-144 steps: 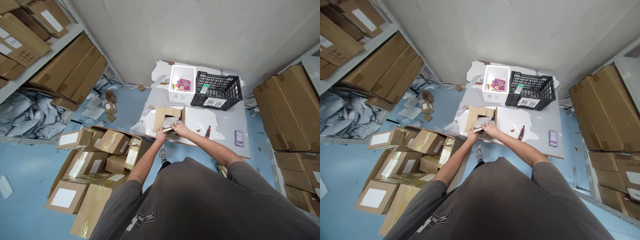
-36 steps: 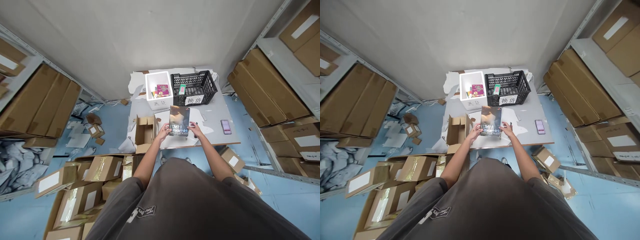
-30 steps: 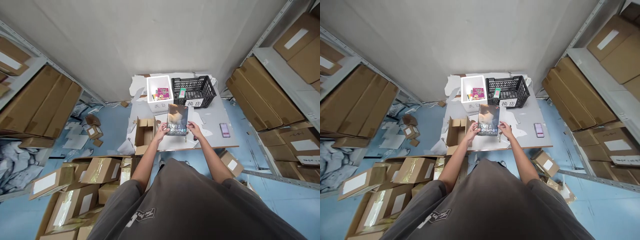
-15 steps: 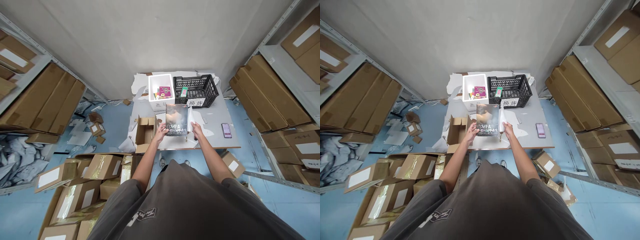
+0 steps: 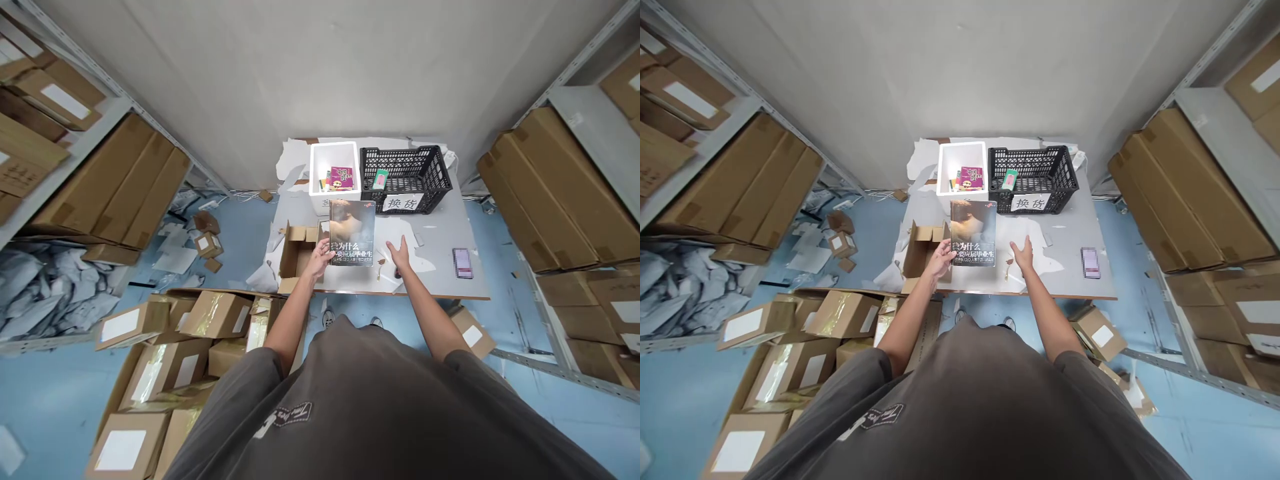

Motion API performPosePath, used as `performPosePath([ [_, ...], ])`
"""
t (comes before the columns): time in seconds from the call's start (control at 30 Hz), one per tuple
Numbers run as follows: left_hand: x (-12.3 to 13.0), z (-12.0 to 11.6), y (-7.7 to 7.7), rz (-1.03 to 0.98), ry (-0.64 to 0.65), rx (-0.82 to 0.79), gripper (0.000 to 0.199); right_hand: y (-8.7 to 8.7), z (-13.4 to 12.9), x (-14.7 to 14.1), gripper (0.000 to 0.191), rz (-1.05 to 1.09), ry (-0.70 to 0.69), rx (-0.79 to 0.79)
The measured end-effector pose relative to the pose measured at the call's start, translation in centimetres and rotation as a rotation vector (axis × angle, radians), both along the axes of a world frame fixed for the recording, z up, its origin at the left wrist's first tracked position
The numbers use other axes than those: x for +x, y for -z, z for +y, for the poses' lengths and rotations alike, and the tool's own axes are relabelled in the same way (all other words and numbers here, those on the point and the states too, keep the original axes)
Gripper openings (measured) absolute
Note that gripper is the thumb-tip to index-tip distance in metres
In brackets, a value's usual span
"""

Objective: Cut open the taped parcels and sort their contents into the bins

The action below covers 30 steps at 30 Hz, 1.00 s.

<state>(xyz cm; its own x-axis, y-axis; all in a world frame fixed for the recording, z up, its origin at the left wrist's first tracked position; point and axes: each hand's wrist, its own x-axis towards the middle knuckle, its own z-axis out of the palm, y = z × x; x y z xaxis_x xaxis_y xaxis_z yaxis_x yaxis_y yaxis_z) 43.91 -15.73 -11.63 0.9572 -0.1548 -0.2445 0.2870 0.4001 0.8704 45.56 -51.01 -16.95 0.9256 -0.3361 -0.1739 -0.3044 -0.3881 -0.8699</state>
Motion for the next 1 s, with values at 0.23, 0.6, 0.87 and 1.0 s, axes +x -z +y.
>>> performPosePath([
  [0.23,0.5,-2.9,-1.0,-0.013,0.081,-0.045,0.085,-8.7,3.0,-0.4,0.075,0.055,-0.233,0.684],
  [0.6,-0.7,-5.2,-4.1,-0.187,-0.097,0.415,0.081,-9.9,4.2,-2.1,0.067,-0.042,-0.221,0.871],
  [0.87,-0.4,-11.2,-7.5,-0.396,0.007,0.397,0.102,-12.4,6.7,-3.4,0.053,-0.097,-0.413,0.769],
  [1.0,0.4,-8.7,-7.6,-0.309,0.05,0.162,0.099,-12.8,5.0,-3.3,0.061,-0.112,-0.443,0.745],
])
